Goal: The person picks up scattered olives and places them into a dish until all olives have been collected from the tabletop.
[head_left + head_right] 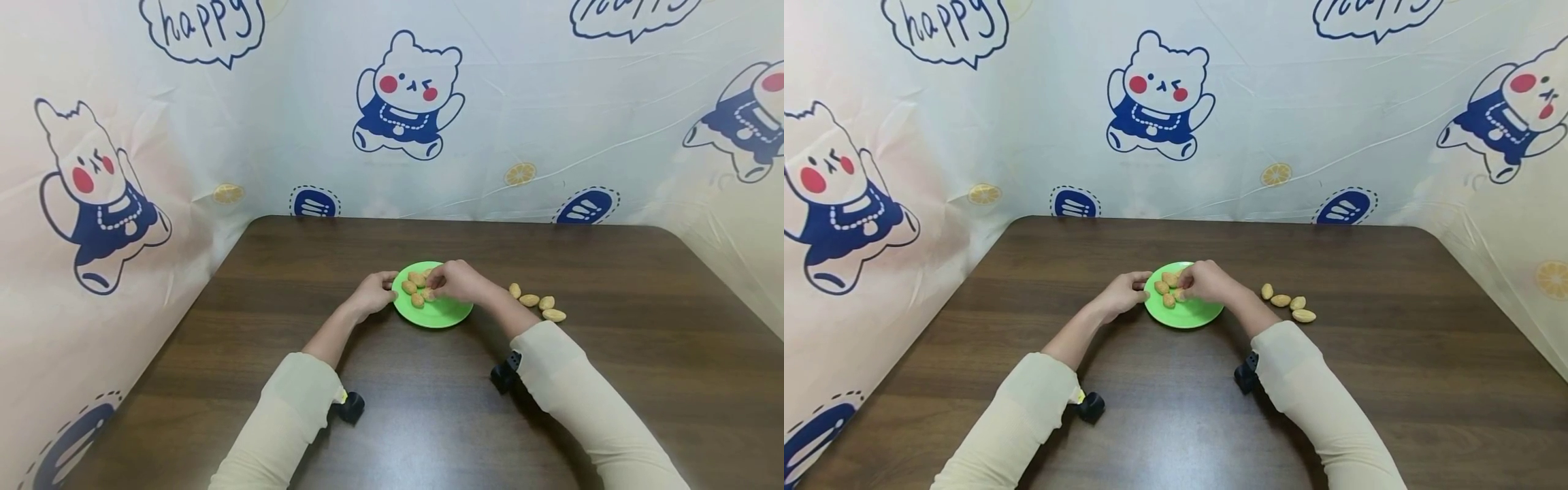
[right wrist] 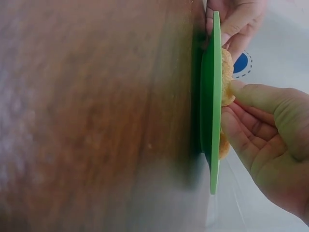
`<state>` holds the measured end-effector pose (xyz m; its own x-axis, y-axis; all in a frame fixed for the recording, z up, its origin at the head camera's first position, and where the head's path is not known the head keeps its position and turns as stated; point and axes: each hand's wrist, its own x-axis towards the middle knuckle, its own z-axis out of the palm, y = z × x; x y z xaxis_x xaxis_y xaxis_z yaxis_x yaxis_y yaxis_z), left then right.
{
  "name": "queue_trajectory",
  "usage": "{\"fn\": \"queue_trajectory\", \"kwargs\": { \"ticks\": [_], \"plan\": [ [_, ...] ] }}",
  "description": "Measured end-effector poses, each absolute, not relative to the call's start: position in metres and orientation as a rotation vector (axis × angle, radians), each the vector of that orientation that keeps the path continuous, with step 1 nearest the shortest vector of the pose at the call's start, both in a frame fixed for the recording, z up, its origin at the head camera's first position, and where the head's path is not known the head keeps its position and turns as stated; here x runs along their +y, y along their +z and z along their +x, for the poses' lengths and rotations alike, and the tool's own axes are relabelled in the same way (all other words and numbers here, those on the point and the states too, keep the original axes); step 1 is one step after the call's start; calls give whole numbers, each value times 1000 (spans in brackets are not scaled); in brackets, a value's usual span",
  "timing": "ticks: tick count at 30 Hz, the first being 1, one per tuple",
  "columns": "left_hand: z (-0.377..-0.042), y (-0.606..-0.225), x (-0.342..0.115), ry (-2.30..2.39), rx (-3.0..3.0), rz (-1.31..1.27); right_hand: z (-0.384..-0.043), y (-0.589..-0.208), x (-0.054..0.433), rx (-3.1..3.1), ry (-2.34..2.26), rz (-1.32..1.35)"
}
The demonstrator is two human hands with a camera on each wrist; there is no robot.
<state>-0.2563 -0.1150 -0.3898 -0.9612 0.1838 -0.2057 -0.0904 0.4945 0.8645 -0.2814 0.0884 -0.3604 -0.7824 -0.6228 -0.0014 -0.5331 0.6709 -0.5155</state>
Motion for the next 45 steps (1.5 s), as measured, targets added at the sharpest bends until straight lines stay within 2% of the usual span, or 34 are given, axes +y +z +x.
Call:
{"fn": "queue_trajectory", "kwargs": {
  "ticks": [27, 45],
  "plan": [
    [-256, -388, -113, 1435, 2474, 83, -277, -356, 128, 2721, -792, -837],
    [-256, -389, -114, 1436, 2485, 89, -279, -354, 173, 2732, -854, -613]
  ]
}}
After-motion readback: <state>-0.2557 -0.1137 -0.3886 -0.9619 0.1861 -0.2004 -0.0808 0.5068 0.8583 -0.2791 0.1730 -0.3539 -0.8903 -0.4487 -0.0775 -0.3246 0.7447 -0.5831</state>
